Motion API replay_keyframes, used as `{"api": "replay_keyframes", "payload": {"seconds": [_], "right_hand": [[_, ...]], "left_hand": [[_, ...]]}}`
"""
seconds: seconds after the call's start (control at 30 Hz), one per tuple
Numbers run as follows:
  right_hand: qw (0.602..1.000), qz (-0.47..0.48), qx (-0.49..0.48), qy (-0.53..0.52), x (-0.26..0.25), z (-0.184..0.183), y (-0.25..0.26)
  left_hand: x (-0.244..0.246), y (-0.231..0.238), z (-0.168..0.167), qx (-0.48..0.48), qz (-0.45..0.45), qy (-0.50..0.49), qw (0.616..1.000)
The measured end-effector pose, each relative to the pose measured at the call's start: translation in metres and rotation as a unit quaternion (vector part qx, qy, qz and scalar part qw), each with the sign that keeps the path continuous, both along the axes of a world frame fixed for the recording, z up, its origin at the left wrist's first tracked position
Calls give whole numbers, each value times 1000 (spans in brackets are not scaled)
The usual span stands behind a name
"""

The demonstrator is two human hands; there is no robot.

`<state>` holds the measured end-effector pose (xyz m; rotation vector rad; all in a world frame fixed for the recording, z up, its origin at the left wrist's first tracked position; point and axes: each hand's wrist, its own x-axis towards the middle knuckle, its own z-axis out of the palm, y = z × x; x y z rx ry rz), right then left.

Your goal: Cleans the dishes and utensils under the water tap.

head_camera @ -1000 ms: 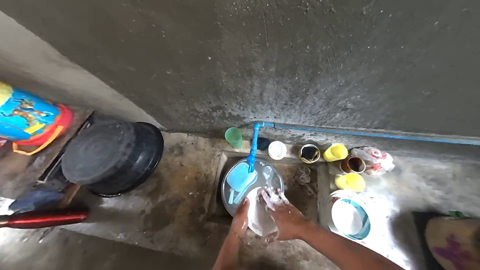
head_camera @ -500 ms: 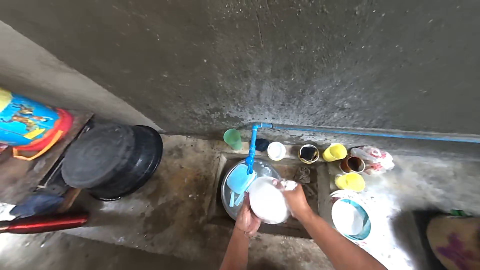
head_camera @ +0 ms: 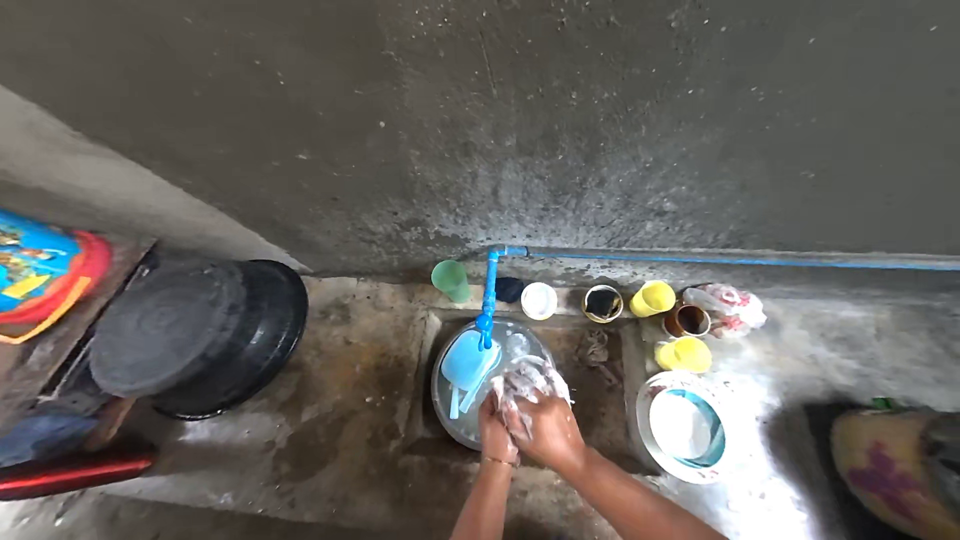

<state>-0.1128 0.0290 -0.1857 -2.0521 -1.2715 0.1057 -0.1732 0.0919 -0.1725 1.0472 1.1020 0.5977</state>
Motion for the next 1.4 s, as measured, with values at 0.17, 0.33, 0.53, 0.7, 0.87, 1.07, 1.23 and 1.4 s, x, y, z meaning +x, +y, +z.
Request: {"api": "replay_keyframes", "payload": {"seconds": [0.17,0.33,0.53,0.7,0.87,1.07,1.23,1.4], "right_hand": [[898,-74,-183,393,69,50,30],[815,-261,-11,517,44,-5,-12],[978,-90,-60,178,12,5,-8],[736,-187,-113,641,107,3,-19],[587,-139,26,797,81,-11,-98],[812,-306,-131,479,99,-1,-168],[862,-332,-336,185,106,-34,-211],[861,-274,-408,132,87,-73,-220]], "left_hand": [[4,-4,6,106,-78,127,983],[10,-9,-1,-43,125,79,988],[15,-24,-11,14,53,146,988],[14,-20,-9,13,25,146,989],[15,-8,-53,-79,-98,96,987],[5,6,-141,-71,-417,193,885],[13,33,-187,-80,-310,363,875],[54,43,-216,-169,-191,261,931]]}}
